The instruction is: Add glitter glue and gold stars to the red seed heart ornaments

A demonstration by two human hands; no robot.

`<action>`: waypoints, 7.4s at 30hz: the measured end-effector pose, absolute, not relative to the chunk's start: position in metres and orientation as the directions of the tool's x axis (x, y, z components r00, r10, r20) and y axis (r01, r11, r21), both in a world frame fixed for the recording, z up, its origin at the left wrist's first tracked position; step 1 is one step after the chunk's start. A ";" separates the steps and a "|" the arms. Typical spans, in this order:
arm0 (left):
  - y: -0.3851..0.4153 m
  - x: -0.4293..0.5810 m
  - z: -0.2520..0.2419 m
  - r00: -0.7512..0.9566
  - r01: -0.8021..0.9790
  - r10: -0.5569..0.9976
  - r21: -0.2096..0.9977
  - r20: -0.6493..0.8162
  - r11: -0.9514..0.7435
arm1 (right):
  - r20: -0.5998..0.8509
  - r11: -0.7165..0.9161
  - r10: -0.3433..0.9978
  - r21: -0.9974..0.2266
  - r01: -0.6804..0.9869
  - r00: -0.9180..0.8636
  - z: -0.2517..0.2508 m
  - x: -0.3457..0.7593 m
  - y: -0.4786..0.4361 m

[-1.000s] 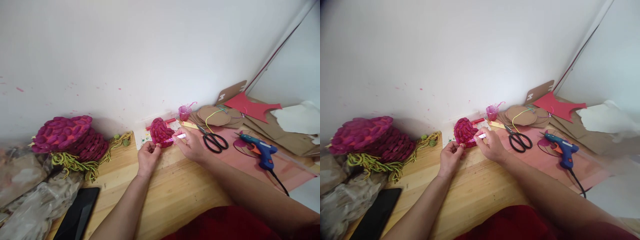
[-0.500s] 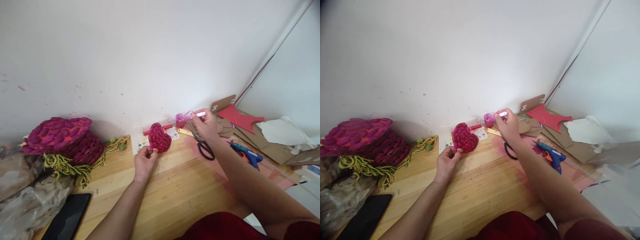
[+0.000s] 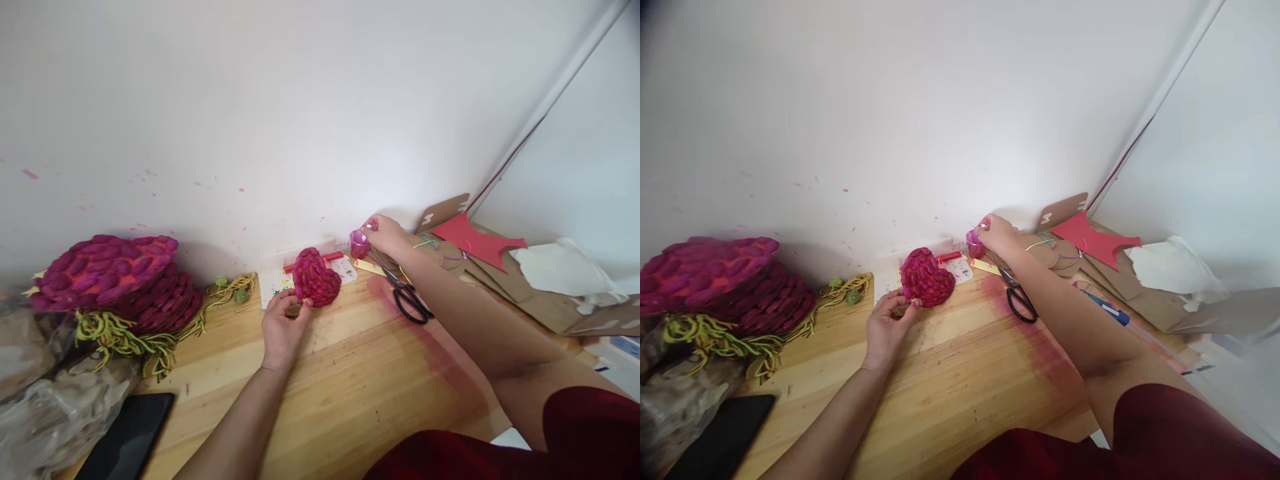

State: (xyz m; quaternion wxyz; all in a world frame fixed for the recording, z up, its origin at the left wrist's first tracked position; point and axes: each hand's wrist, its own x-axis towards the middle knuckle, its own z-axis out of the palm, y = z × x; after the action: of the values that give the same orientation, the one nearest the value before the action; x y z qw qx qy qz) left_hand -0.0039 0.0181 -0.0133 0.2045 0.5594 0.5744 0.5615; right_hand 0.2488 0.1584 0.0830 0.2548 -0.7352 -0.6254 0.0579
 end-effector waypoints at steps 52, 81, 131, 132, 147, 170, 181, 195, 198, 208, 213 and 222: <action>0.015 -0.004 -0.021 -0.059 0.185 0.993 0.978 0.106 -0.094 | 0.421 0.416 0.905 -0.848 0.328 -0.057 0.035 0.182 0.022; 0.014 -0.001 -0.021 -0.087 0.214 0.966 0.951 0.245 -0.222 | 0.696 0.713 0.640 -0.382 0.588 -0.325 0.052 0.176 0.006; 0.016 -0.004 -0.016 -0.086 0.188 0.978 0.967 0.189 -0.170 | 0.235 0.235 0.972 -0.972 0.016 0.027 0.022 0.181 0.031; 0.016 -0.004 -0.016 -0.093 0.179 0.979 0.970 0.181 -0.162 | 0.231 0.230 0.973 -0.973 0.009 0.028 0.023 0.181 0.031; 0.014 -0.004 -0.010 -0.134 0.195 0.980 0.973 0.150 -0.123 | 0.168 0.166 0.985 -0.984 0.067 0.030 0.020 0.188 0.035; 0.014 -0.006 -0.011 -0.138 0.178 0.981 0.978 0.139 -0.113 | 0.170 0.171 0.985 -0.985 -0.016 0.024 0.017 0.187 0.037; 0.014 -0.006 -0.014 -0.153 0.166 0.972 0.974 0.181 -0.155 | 0.202 0.203 0.978 -0.979 -0.021 0.061 0.018 0.185 0.034; 0.012 -0.006 -0.012 -0.074 0.256 0.973 0.947 0.220 -0.194 | 0.220 0.221 0.975 -0.975 -0.033 0.025 0.023 0.182 0.028; 0.011 -0.006 -0.010 -0.077 0.265 0.970 0.942 0.232 -0.205 | 0.240 0.240 0.971 -0.971 -0.017 0.021 0.022 0.181 0.028; 0.011 -0.006 -0.010 -0.115 0.254 0.967 0.947 0.229 -0.194 | 0.264 0.264 0.964 -0.964 -0.007 0.014 0.025 0.182 0.025; 0.013 -0.007 -0.014 -0.135 0.227 0.967 0.956 0.218 -0.184 | 0.256 0.253 0.966 -0.966 0.055 0.039 0.026 0.183 0.024; 0.012 -0.007 -0.012 -0.165 0.249 0.959 0.951 0.229 -0.184 | 0.266 0.265 0.964 -0.963 0.044 0.029 0.027 0.183 0.025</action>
State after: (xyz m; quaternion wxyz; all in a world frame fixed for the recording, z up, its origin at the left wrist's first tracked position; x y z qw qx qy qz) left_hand -0.0070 0.0119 -0.0118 0.3323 0.5540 0.5453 0.5342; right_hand 0.1828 0.0250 0.0269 0.5609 -0.4469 -0.5637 0.4098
